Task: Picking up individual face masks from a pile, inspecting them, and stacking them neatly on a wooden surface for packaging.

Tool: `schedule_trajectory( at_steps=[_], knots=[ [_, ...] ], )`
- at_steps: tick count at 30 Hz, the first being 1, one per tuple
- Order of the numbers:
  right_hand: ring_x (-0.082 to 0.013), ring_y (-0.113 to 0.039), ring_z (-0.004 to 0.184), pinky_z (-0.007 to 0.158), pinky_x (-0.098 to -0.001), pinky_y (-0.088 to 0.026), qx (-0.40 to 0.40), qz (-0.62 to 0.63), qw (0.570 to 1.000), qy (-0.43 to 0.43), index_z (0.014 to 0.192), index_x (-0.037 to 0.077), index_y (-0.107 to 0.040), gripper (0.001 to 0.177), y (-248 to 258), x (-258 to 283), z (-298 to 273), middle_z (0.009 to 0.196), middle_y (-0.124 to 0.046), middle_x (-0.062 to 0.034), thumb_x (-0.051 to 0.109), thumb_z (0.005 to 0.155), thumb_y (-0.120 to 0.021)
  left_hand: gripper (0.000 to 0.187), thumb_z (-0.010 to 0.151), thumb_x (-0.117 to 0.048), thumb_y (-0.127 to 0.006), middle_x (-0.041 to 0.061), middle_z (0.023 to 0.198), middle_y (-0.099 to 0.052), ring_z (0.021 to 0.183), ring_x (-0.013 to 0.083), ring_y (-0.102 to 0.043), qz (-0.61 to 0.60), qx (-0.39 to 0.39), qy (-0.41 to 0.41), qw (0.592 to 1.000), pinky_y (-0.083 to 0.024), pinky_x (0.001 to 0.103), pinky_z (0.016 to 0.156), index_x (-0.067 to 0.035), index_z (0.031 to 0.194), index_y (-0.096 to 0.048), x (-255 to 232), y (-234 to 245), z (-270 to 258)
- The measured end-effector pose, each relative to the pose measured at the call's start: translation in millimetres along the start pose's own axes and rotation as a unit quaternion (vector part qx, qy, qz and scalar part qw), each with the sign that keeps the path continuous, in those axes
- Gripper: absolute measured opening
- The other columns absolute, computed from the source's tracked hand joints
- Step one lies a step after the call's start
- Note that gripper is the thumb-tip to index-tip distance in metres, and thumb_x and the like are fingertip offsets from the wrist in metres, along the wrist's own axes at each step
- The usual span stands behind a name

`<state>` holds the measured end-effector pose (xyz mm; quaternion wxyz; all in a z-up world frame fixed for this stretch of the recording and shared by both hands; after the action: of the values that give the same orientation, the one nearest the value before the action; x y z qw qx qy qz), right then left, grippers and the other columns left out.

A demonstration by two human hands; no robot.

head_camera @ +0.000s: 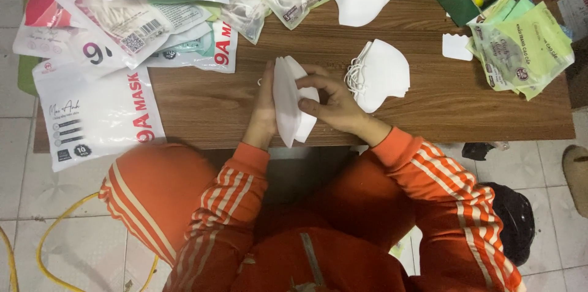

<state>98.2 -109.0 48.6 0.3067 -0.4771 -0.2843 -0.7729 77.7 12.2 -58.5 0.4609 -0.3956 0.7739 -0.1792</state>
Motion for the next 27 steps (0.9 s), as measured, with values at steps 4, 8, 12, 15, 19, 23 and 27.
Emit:
schedule_trajectory(
  at_steps=[4, 8, 12, 15, 19, 23, 27],
  knots=[
    [-0.0304, -0.049, 0.136, 0.113, -0.0516, -0.037, 0.008, 0.018, 1.000, -0.009, 0.126, 0.000, -0.067, 0.032, -4.6, 6.1, 3.4, 0.142, -0.053, -0.0195, 0.008, 0.096, -0.071, 0.089, 0.083, -0.074, -0.060, 0.014, 0.125, -0.060, 0.115, 0.0266, -0.060, -0.015, 0.004, 0.005, 1.000, -0.051, 0.043, 0.101, -0.009, 0.144, -0.053, 2.0, -3.3, -0.2],
    [-0.0297, -0.050, 0.134, 0.113, -0.0520, -0.037, -0.002, 0.029, 0.999, -0.026, 0.129, -0.003, -0.064, 0.031, -3.8, 1.2, 0.3, 0.139, -0.055, -0.0196, 0.007, 0.100, -0.064, 0.081, 0.085, -0.072, -0.060, 0.011, 0.118, -0.062, 0.109, 0.0231, -0.061, -0.018, -0.008, 0.016, 1.000, -0.054, 0.040, 0.096, -0.011, 0.139, -0.057, 1.7, -3.7, -8.4],
    [-0.0312, -0.044, 0.140, 0.117, -0.0536, -0.033, -0.003, 0.009, 1.000, -0.011, 0.143, 0.001, -0.056, 0.044, -13.1, 29.7, 8.6, 0.144, -0.050, -0.0185, 0.006, 0.100, -0.062, 0.077, 0.087, -0.073, -0.057, 0.010, 0.115, -0.063, 0.108, 0.0209, -0.063, -0.002, 0.011, -0.005, 1.000, -0.056, 0.037, 0.094, -0.015, 0.138, -0.059, -2.7, -6.8, -12.1],
    [-0.0262, -0.044, 0.140, 0.117, -0.0487, -0.033, -0.002, 0.010, 1.000, 0.001, 0.133, 0.001, -0.065, 0.032, -5.7, 12.5, 1.6, 0.145, -0.051, -0.0165, 0.011, 0.103, -0.061, 0.080, 0.087, -0.073, -0.057, 0.010, 0.117, -0.063, 0.109, 0.0221, -0.062, -0.016, 0.012, -0.009, 1.000, -0.055, 0.039, 0.095, -0.012, 0.139, -0.058, 1.1, -3.5, -4.3],
    [-0.0274, -0.043, 0.141, 0.117, -0.0485, -0.032, 0.001, 0.014, 1.000, 0.013, 0.133, 0.002, -0.065, 0.034, -3.6, 7.7, 1.7, 0.146, -0.050, -0.0170, 0.012, 0.101, -0.063, 0.079, 0.088, -0.071, -0.056, 0.009, 0.116, -0.061, 0.108, 0.0216, -0.061, -0.014, 0.016, 0.001, 1.000, -0.055, 0.039, 0.096, -0.010, 0.138, -0.058, -2.1, -12.3, -12.7],
    [-0.0262, -0.047, 0.138, 0.116, -0.0469, -0.035, -0.007, 0.007, 1.000, 0.014, 0.132, 0.002, -0.066, 0.040, -5.3, 10.8, 4.3, 0.144, -0.052, -0.0170, 0.011, 0.094, -0.074, 0.074, 0.089, -0.069, -0.056, 0.008, 0.111, -0.063, 0.103, 0.0211, -0.063, -0.007, 0.001, -0.003, 1.000, -0.056, 0.038, 0.092, -0.010, 0.133, -0.062, -4.0, -11.0, -14.1],
    [-0.0254, -0.051, 0.134, 0.114, -0.0458, -0.039, -0.011, 0.008, 1.000, -0.005, 0.133, 0.001, -0.065, 0.038, -0.4, 1.8, 1.9, 0.140, -0.056, -0.0170, 0.005, 0.096, -0.070, 0.067, 0.089, -0.068, -0.058, 0.008, 0.104, -0.066, 0.096, 0.0207, -0.066, -0.001, -0.029, -0.001, 1.000, -0.060, 0.034, 0.084, -0.010, 0.124, -0.066, -5.9, -11.4, -17.0]
  ],
)
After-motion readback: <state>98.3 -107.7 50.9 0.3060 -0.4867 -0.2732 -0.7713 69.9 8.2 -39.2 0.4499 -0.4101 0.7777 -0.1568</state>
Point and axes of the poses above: each hand's wrist, its own z-axis towards the middle knuckle, its own y-axis out of the back of the hand, x = y × z, the point moved 8 cm from there along z, towards the middle knuckle
